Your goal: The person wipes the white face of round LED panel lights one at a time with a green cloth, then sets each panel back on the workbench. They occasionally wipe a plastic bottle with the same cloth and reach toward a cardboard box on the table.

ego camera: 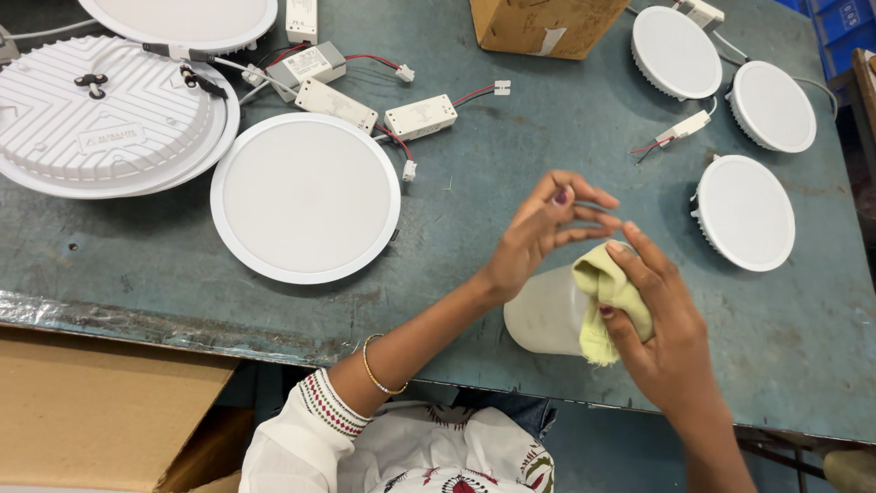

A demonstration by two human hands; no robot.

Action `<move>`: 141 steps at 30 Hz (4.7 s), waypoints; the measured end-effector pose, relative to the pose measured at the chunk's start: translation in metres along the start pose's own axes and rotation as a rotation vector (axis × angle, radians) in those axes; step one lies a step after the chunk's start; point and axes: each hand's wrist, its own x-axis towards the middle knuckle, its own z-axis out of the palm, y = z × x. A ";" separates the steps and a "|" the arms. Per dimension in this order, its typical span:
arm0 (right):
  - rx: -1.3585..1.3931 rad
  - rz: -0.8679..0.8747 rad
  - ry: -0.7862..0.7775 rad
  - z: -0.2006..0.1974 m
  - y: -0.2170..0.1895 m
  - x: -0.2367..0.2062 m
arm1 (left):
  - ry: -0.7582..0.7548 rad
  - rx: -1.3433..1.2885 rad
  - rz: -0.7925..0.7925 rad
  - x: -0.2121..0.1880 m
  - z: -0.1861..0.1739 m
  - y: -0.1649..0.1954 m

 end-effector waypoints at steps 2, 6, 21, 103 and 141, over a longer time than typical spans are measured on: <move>-0.049 0.004 0.007 -0.001 0.002 -0.002 | 0.161 0.054 0.005 0.002 -0.005 0.001; -0.260 -0.112 -0.138 -0.009 0.010 0.000 | 0.290 -0.007 0.033 0.003 -0.014 0.007; -0.133 0.008 -0.260 -0.027 -0.012 0.011 | 0.349 -0.050 0.043 -0.003 -0.017 0.024; -0.296 -0.536 0.036 0.033 -0.011 0.013 | 0.429 -0.146 0.005 -0.014 -0.039 0.025; 1.935 0.312 -0.058 0.079 0.060 0.011 | 0.480 0.240 -0.069 -0.015 -0.037 0.039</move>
